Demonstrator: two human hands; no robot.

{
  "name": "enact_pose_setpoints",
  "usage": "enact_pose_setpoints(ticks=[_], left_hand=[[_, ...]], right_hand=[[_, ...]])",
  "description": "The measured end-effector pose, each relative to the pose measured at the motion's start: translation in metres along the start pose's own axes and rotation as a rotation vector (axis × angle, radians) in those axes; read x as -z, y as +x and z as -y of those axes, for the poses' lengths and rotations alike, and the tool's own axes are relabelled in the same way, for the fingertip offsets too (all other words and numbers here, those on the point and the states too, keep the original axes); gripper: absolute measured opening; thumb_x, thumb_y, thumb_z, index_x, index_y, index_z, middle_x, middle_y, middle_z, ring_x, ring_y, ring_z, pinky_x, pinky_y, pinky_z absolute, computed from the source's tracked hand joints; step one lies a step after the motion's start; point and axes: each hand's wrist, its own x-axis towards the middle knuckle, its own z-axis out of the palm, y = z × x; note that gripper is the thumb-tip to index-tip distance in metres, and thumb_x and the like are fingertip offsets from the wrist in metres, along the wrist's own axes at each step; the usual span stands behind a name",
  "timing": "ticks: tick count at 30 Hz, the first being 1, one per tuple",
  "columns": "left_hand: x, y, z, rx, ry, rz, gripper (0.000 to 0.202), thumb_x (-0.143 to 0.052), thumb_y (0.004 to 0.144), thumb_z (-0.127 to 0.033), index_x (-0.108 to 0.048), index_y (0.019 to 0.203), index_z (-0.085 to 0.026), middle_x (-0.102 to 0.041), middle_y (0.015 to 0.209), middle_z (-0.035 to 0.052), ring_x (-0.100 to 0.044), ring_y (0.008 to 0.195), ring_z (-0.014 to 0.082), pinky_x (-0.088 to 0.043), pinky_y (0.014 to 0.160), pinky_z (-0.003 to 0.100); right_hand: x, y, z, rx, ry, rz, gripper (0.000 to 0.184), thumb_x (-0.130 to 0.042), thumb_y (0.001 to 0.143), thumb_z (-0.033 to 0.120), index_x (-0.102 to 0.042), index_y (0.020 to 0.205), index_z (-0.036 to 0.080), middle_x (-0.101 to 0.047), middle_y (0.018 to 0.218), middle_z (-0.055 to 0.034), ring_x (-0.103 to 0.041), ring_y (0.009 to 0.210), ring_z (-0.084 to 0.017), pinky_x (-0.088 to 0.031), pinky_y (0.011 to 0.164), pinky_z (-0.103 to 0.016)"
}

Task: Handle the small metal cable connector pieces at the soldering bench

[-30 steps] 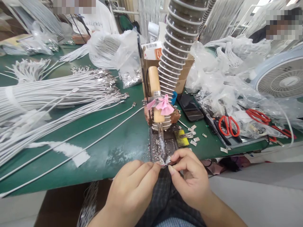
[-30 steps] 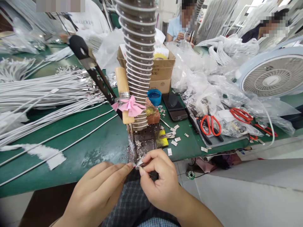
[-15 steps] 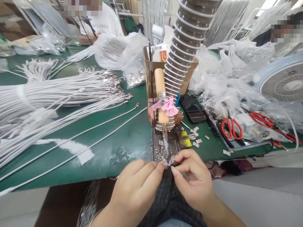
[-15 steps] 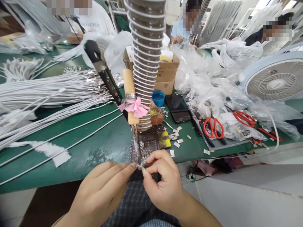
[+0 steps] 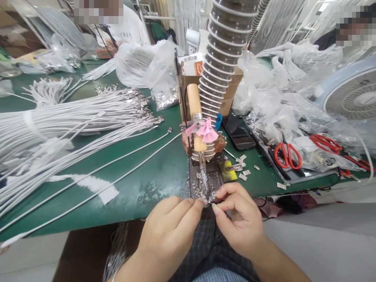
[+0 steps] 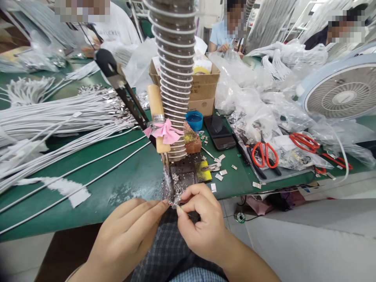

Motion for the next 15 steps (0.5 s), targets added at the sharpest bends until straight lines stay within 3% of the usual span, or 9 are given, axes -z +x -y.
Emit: enact_pose_setpoints(ticks=[15], left_hand=[[0.0006, -0.0023, -0.0014, -0.001, -0.003, 0.012, 0.016, -0.054, 0.096, 0.0, -0.066, 0.105, -0.005, -0.073, 0.087, 0.0072, -0.053, 0.067, 0.0165, -0.045, 0.059, 0.033]], right_hand=[[-0.0023, 0.0049, 0.0049, 0.074, -0.072, -0.031, 0.015, -0.061, 0.08, -0.001, -0.059, 0.079, 0.014, -0.057, 0.095, -0.0029, -0.061, 0.092, -0.004, -0.054, 0.083, -0.014]])
